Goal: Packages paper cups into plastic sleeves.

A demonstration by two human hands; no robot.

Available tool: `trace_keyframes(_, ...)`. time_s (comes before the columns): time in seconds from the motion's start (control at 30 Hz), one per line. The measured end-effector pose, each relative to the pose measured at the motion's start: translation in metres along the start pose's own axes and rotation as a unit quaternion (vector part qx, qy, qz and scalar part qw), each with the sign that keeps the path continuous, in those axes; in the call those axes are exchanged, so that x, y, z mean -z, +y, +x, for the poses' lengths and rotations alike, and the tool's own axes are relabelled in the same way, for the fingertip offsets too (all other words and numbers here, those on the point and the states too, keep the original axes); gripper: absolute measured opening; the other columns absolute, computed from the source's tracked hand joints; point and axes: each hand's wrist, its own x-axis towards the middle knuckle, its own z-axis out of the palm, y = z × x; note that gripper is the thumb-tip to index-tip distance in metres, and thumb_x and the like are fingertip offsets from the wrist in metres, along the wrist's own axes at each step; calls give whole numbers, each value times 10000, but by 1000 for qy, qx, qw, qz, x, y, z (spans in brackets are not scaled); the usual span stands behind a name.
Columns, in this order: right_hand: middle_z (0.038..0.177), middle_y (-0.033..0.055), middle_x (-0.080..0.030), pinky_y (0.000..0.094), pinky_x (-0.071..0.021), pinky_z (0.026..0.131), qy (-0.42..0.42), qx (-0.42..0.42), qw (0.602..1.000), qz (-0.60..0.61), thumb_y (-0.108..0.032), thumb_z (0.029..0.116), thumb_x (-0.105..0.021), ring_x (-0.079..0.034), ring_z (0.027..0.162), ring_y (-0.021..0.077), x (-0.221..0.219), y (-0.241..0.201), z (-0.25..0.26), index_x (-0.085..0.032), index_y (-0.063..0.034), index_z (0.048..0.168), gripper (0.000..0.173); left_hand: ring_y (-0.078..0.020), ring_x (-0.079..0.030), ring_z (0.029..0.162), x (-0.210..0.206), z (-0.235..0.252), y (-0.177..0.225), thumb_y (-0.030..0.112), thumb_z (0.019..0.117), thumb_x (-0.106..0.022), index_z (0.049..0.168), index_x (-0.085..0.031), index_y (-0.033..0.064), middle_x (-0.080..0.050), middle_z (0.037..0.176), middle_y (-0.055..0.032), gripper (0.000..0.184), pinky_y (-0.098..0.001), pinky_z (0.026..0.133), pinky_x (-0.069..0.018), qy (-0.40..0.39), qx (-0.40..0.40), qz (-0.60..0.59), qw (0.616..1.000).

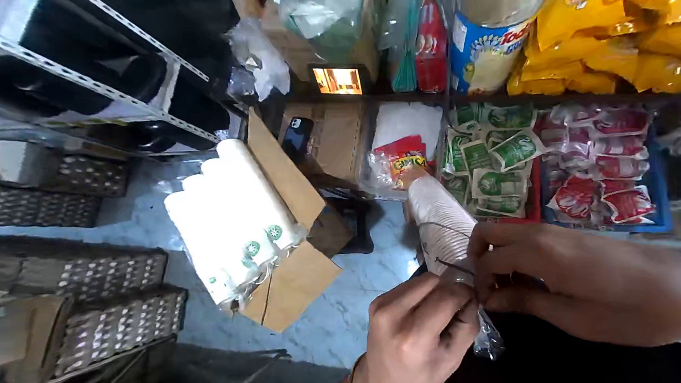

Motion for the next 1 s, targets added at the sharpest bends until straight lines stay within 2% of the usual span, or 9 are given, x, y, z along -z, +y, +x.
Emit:
trace_keyframes(0.07,1068,-11,-649,207,-563,732,-26,-45,997,62,-285,1003,-637,-630,845,21,8,0,6,-732,-151,1014,165,-64,-653,704,1,1,0,129,893,-740,889,-727,45,-691,790,-41,85,-181,612,-544,12,5,11,1000)
trace_keyframes(0.17,990,-20,-655,179,-544,673,-67,-122,981,138,-243,1007,-648,-621,766,12,20,-3,15,-732,-129,1003,141,-93,-682,702,0,5,1,195,922,-766,881,-730,3,-720,797,-101,200,-205,637,-564,38,15,24,999)
trace_keyframes(0.27,893,-13,-683,190,-555,676,-89,-177,960,197,-198,1018,-642,-646,742,29,28,-6,22,-721,-101,994,128,-68,-669,735,1,5,-1,215,901,-801,917,-718,15,-703,856,-75,217,-183,642,-567,52,-5,13,999)
trace_keyframes(0.53,859,-6,-679,189,-538,676,-101,-211,944,231,-159,1022,-627,-637,737,45,33,-10,24,-723,-90,970,129,-111,-676,822,-4,8,-4,142,870,-820,930,-746,45,-699,909,-79,136,-222,720,-573,67,-89,21,994)
trace_keyframes(0.7,881,2,-682,194,-549,696,-103,-226,941,228,-159,1017,-639,-647,760,51,34,-11,26,-725,-84,982,118,-142,-674,863,-3,7,-11,90,914,-736,1016,-746,96,-698,962,-79,104,-262,767,-569,45,-148,50,987)
trace_keyframes(0.77,889,-7,-681,197,-550,677,-98,-199,955,198,-197,1015,-645,-645,743,44,32,-7,24,-726,-105,989,125,-151,-670,878,-6,8,-16,86,928,-707,1004,-742,88,-699,969,-81,84,-271,783,-562,49,-155,33,986)
trace_keyframes(0.87,981,-40,-652,178,-562,684,-40,-74,995,54,-281,1018,-637,-629,767,5,22,4,16,-715,-153,1027,151,-134,-676,915,-11,9,-23,86,952,-674,957,-743,63,-701,974,-82,72,-258,810,-573,69,-124,-15,990)
trace_keyframes(0.93,1013,-47,-652,178,-557,675,38,20,998,-54,-320,993,-662,-620,776,0,10,13,11,-736,-175,1002,163,-120,-681,926,-12,10,-27,104,972,-658,936,-728,62,-704,979,-74,89,-254,814,-579,76,-100,-32,992)
trace_keyframes(1.0,1061,-21,-669,209,-564,686,85,82,988,-101,-295,989,-658,-644,824,29,1,19,8,-736,-169,956,152,-117,-678,947,-11,8,-29,127,981,-661,932,-718,67,-702,994,-65,96,-257,834,-579,74,-84,-42,993)
